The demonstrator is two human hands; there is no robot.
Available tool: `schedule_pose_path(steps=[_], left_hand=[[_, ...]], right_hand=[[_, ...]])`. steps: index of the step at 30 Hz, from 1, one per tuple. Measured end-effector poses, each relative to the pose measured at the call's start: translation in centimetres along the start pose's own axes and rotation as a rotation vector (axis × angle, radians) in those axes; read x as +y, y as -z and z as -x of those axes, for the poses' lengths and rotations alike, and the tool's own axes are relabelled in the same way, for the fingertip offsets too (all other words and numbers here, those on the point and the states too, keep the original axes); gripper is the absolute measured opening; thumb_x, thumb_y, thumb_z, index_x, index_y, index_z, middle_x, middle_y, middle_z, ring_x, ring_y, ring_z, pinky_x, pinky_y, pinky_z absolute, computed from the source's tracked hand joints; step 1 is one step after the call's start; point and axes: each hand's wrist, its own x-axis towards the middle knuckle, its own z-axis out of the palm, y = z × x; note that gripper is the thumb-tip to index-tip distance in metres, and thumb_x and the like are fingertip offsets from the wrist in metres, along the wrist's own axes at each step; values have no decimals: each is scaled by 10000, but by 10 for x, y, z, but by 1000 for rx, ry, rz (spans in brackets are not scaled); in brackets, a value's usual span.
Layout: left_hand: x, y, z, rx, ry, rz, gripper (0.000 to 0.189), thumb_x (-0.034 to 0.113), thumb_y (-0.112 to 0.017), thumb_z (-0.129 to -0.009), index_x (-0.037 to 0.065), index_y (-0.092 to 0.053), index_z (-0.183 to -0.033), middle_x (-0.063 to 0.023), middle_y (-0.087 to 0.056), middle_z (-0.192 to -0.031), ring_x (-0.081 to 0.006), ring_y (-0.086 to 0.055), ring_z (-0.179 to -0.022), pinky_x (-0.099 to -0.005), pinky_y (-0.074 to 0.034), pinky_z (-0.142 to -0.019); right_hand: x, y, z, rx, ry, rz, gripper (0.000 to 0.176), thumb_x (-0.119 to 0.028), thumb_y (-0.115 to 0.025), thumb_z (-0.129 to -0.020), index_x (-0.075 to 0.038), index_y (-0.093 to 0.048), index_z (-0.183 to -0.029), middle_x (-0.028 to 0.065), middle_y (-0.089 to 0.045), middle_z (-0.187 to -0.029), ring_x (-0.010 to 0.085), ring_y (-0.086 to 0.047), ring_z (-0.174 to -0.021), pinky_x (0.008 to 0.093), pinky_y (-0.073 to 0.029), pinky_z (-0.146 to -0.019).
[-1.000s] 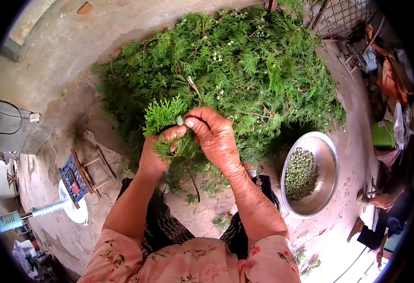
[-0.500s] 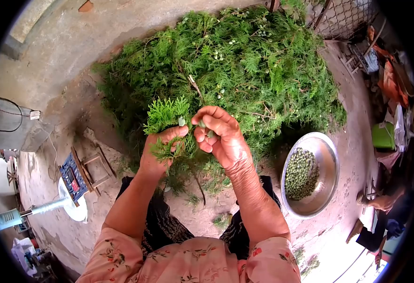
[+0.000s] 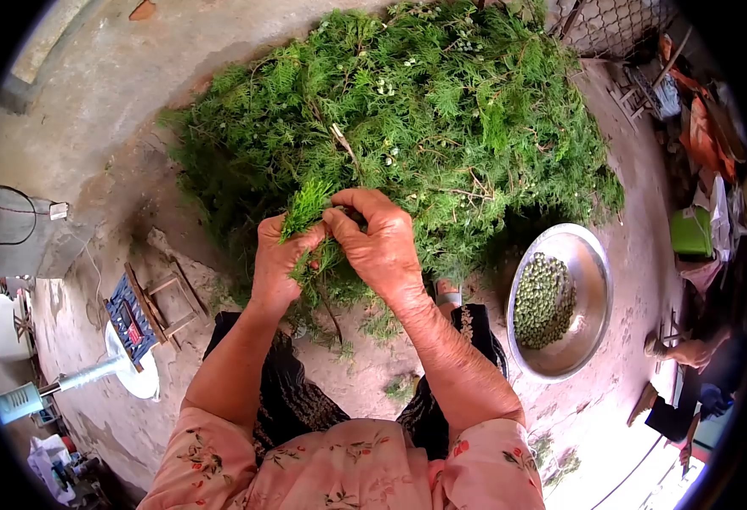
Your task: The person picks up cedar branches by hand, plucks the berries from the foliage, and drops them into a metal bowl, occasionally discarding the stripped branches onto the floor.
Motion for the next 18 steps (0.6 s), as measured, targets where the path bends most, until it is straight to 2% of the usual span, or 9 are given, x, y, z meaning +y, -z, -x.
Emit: schedule_pose_path(steps=[2, 4, 6, 8, 11, 14, 16, 17, 18], left_hand=[[-1, 2, 2, -29, 9, -91, 77, 104, -638, -780, 28, -632, -770, 76, -449, -571, -9, -347, -517, -207, -270, -464], [0, 3, 2, -48, -26, -143, 103, 131, -643, -781, 29, -630, -778, 74, -444, -563, -10, -342, -509, -210, -263, -456], [0, 4, 3, -65, -61, -194, 131, 158, -648, -781, 29, -628, -786, 72, -439, -554, -10, -336, -500, -213, -256, -448], [1, 4, 6, -119, -86, -283, 116, 138, -655, -786, 23, -650, -778, 52, -553, -642, -17, -450, -540, -214, -347, -489], [3, -4, 15, -131, -50, -272, 106, 129, -672, -771, 31, -663, -812, 32, -590, -674, -31, -489, -570, -207, -367, -519], [-5, -8, 31, -136, -29, -100, 142, 125, -690, -758, 35, -670, -866, 10, -618, -716, -59, -534, -605, -212, -397, -541], [-15, -9, 37, -110, -44, -187, 199, 173, -716, -739, 34, -670, -872, 28, -588, -677, -63, -496, -568, -221, -396, -531], [-13, -12, 42, -75, -57, -269, 257, 221, -743, -719, 33, -669, -878, 46, -559, -638, -67, -459, -531, -229, -395, -521], [-9, -13, 49, -80, -58, -274, 257, 221, -743, -719, 33, -669, -878, 46, -559, -638, -67, -459, -531, -229, -395, -521]], right_hand=[[-1, 1, 2, -7, 37, 45, 185, -74, -662, -784, 18, -605, -934, 74, -585, -808, 127, -547, -674, 243, -456, -614], [-1, 3, 6, -17, 116, 69, 195, -85, -661, -788, 26, -602, -937, 92, -587, -827, 138, -556, -687, 249, -460, -625], [0, 3, 10, 1, 75, 44, 202, -94, -666, -787, 25, -604, -939, 92, -586, -842, 133, -558, -696, 249, -460, -624], [-4, 7, 16, -25, -51, 3, 211, -116, -664, -801, 26, -605, -945, 90, -587, -872, 118, -562, -698, 247, -461, -614], [-1, 14, 25, -40, 69, -27, 188, -114, -647, -819, 21, -606, -943, 65, -594, -822, 95, -553, -663, 234, -460, -572], [-6, 23, 40, -100, -78, -181, 215, -157, -619, -849, 33, -598, -947, 49, -590, -760, 62, -508, -557, 199, -412, -473], [-7, 27, 53, -130, -279, -472, 237, -206, -592, -870, 27, -599, -910, 40, -559, -699, 53, -437, -463, 183, -327, -377], [-9, 31, 59, -125, -275, -477, 237, -206, -592, -870, 27, -599, -910, 40, -559, -699, 53, -437, -463, 183, -327, -377], [-11, 38, 64, -68, -367, -698, 225, -216, -591, -869, 8, -601, -884, 29, -542, -676, 58, -423, -452, 185, -308, -360]])
